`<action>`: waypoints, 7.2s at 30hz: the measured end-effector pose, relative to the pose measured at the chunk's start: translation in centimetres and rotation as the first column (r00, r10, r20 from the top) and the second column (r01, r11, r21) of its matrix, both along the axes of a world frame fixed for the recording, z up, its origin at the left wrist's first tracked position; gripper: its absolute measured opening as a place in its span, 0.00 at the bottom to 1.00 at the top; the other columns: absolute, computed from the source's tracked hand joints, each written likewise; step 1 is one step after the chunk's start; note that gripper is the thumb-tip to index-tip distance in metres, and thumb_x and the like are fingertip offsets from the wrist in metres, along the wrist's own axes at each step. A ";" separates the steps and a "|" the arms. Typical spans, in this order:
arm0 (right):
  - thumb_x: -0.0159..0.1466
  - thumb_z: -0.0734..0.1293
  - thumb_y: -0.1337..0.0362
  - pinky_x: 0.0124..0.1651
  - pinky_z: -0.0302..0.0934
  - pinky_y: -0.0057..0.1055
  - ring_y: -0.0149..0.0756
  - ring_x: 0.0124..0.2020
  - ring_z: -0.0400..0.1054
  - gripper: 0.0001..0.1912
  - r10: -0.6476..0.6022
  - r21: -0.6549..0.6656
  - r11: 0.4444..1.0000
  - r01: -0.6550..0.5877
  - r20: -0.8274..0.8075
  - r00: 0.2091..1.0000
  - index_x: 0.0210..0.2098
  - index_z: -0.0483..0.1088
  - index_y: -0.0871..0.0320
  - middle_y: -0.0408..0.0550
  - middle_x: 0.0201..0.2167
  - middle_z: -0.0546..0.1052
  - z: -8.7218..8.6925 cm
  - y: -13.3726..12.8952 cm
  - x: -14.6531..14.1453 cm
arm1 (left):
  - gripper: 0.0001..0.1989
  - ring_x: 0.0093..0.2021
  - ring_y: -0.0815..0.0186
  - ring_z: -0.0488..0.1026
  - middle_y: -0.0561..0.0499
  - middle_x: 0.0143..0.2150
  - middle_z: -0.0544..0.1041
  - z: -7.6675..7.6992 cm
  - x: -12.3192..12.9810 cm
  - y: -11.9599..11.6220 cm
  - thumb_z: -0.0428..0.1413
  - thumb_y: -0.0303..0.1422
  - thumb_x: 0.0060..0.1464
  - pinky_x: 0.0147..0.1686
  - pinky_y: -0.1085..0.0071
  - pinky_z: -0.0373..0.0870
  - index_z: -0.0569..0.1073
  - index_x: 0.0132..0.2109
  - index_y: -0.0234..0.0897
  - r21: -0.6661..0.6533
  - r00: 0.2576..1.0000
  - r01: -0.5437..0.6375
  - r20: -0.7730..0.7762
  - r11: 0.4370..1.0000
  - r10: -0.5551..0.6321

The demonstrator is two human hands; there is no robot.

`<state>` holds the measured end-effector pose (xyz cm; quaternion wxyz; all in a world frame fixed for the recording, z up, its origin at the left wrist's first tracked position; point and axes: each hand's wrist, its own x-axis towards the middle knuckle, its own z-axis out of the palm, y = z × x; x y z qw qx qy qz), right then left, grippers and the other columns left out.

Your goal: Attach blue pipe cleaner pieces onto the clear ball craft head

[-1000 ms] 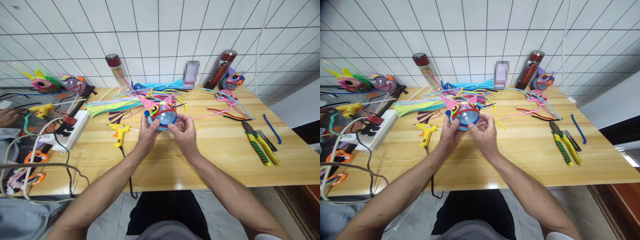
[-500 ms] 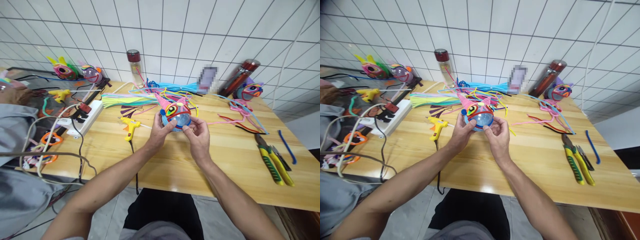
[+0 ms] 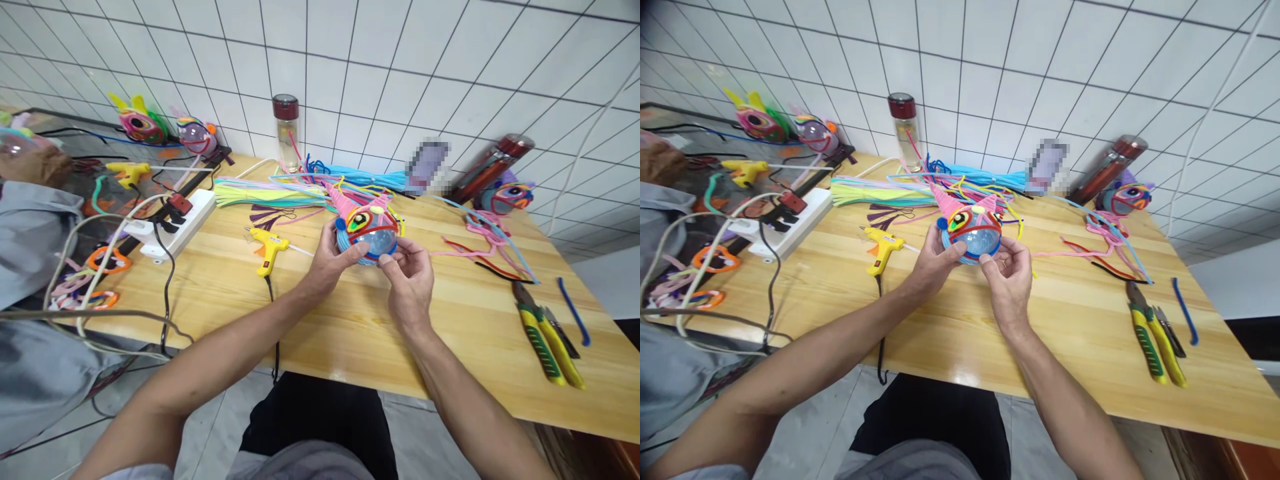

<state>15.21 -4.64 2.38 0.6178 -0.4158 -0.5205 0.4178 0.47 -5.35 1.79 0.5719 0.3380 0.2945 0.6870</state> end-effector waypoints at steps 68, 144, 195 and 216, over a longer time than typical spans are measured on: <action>0.65 0.72 0.63 0.43 0.75 0.42 0.38 0.37 0.72 0.15 -0.307 0.463 0.875 0.139 0.311 0.899 0.50 0.68 0.53 0.46 0.41 0.74 1.5 -1.5 0.0 | 0.49 0.73 0.42 0.70 0.42 0.72 0.73 2.1 -1.8 -0.4 0.77 0.44 0.48 0.69 0.43 0.71 0.66 0.73 0.52 -0.068 0.957 0.279 0.097 0.958 -0.272; 0.57 0.80 0.46 0.44 0.71 0.38 0.38 0.38 0.72 0.30 -0.066 0.061 0.997 0.057 0.176 0.982 0.50 0.70 0.53 0.44 0.38 0.78 -0.2 0.8 0.5 | 0.37 0.61 0.50 0.78 0.46 0.59 0.79 0.9 -0.7 0.2 0.79 0.41 0.42 0.57 0.52 0.80 0.72 0.56 0.41 -0.138 0.994 0.082 0.086 0.987 -0.070; 0.71 0.71 0.61 0.51 0.78 0.51 0.52 0.54 0.72 0.37 -0.507 0.747 0.662 -0.062 0.507 0.696 0.75 0.56 0.55 0.61 0.54 0.73 1.4 -2.8 -0.2 | 0.36 0.70 0.41 0.73 0.38 0.62 0.82 0.9 -3.5 0.7 0.78 0.50 0.43 0.71 0.44 0.70 0.81 0.56 0.38 -0.026 0.921 0.383 0.090 0.924 -0.379; 0.73 0.69 0.60 0.50 0.77 0.51 0.52 0.53 0.73 0.33 -0.483 0.722 0.691 -0.040 0.502 0.718 0.73 0.57 0.55 0.60 0.53 0.74 1.7 -2.6 -0.2 | 0.39 0.73 0.38 0.69 0.36 0.66 0.79 1.2 -3.3 0.6 0.78 0.50 0.42 0.72 0.44 0.69 0.80 0.58 0.37 -0.048 0.929 0.368 0.063 0.929 -0.364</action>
